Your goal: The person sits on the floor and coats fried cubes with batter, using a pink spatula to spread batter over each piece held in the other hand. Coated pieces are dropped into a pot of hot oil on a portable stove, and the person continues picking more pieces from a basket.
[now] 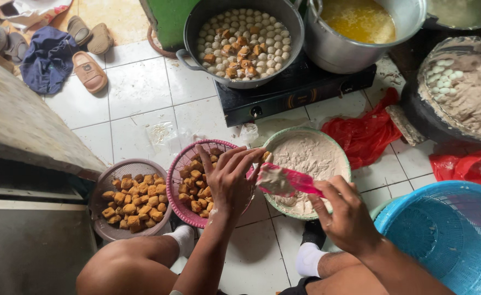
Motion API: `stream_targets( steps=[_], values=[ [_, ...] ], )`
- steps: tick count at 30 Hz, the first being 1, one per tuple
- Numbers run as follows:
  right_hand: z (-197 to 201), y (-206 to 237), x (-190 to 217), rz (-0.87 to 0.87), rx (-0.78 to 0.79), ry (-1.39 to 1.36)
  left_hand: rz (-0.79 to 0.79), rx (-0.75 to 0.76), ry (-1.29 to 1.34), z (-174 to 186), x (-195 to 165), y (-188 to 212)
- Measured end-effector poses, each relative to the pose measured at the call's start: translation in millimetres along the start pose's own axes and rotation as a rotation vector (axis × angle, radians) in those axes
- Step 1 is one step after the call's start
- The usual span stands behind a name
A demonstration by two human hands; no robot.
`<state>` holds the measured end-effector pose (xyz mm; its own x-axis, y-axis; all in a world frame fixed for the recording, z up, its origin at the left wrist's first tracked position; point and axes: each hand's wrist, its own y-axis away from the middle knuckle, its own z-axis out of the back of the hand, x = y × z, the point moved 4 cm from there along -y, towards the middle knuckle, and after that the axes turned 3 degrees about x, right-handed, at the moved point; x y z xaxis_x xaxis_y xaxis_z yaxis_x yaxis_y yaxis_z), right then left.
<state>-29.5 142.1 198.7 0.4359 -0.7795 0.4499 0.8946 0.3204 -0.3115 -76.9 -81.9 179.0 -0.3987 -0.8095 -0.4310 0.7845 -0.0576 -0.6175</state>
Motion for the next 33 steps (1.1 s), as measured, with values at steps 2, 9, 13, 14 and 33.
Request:
stream_targets(
  steps=[2, 9, 13, 14, 33],
  values=[
    [-4.0, -0.9, -0.9, -0.026, 0.022, -0.033, -0.007, -0.009, 0.064, -1.8, 0.5, 2.5],
    [-26.2, 1.6, -61.0, -0.585, 0.200, -0.630, 0.568, 0.065, 1.050, -103.4, 45.8, 58.9],
    [-28.6, 8.8, -85.7, -0.661, 0.112, -0.913, 1.336, 0.218, 1.319, -189.6, 68.7, 138.7],
    [-28.1, 11.4, -89.0, -0.671, 0.082, -0.967, 1.397, 0.228, 1.262, -200.9, 74.8, 145.5],
    [-21.8, 31.5, -87.3, -0.822, 0.158, -1.175, 0.895, 0.630, 0.231, -149.4, 199.1, 83.6]
  ],
)
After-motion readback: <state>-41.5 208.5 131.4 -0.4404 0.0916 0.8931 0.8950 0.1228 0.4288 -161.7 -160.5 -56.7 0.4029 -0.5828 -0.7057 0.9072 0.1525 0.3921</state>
